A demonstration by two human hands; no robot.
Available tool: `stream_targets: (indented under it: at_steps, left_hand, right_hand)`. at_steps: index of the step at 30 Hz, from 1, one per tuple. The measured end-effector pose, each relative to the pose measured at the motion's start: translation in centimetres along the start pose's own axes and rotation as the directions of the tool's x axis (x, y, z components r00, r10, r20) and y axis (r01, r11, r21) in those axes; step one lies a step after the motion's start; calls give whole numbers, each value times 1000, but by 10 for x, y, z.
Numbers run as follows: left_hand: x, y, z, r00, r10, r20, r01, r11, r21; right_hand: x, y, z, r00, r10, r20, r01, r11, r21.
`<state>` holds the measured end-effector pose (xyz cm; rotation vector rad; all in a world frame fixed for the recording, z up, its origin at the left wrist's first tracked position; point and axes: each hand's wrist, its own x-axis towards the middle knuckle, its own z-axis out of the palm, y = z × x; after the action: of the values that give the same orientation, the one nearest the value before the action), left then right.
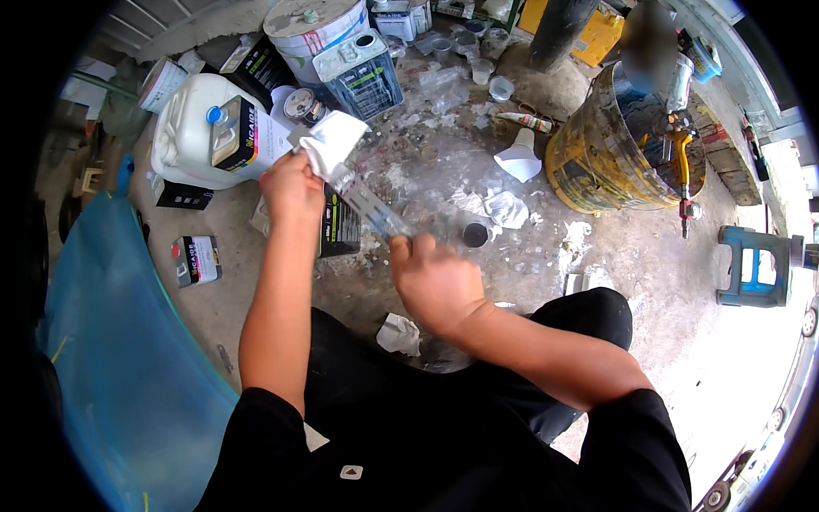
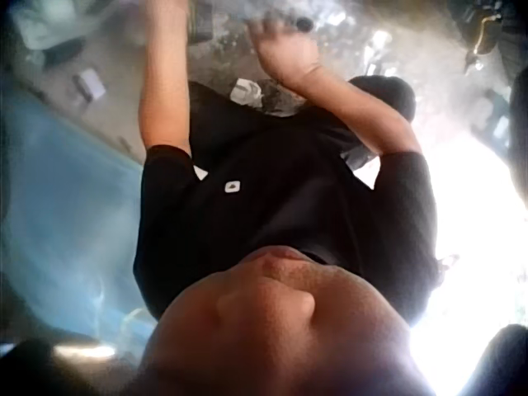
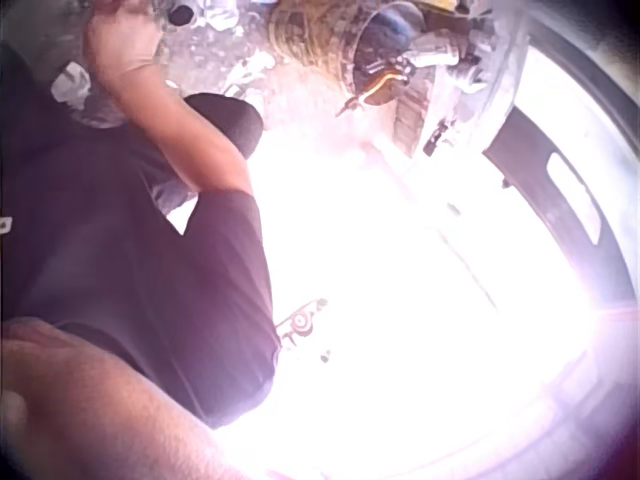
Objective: The person retrieves a container of dark liquid from a shelf and pours it into a small metal cup. They then use a metal ruler to stir the liquid and wipe the ruler with a paper towel. The person pours the liquid into a white funnel and then pours it back into the original container, repeating the stirring process.
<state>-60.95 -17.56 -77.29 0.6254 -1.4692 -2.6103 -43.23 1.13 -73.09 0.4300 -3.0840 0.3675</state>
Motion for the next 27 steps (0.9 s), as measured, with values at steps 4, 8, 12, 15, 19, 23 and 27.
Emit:
stream_targets:
  at_steps: [4, 8, 12, 15, 19, 23, 27]
  left_hand:
    - [-10, -29, 1, 993, -110, 37, 108, 993, 49]
    - [-62, -46, 24, 965, -243, 100, 248, 968, -34]
    - [8, -26, 2, 1000, -20, 13, 20, 999, -26]
    - [11, -23, 3, 999, -36, -1, 36, 998, -45]
    - [-47, -59, 19, 980, -191, 60, 190, 981, 33]
    - [-21, -45, 11, 993, -112, 35, 112, 994, 17]
    - [46, -21, -17, 989, -1, -148, -3, 1000, -31]
  right_hand:
    - [0, 4, 6, 999, 52, 18, -51, 998, -38]
    - [11, 13, 10, 995, 102, 17, -101, 994, -42]
    - [-1, 5, 1, 1000, 18, -22, -18, 1000, -10]
    - [-8, 6, 1, 998, 41, 51, -41, 999, -9]
    - [7, 20, 8, 992, 117, 52, -117, 993, 3]
    - [1, 14, 2, 997, 59, 47, -60, 998, 21]
    - [-8, 13, -8, 992, -2, 127, -7, 998, 68]
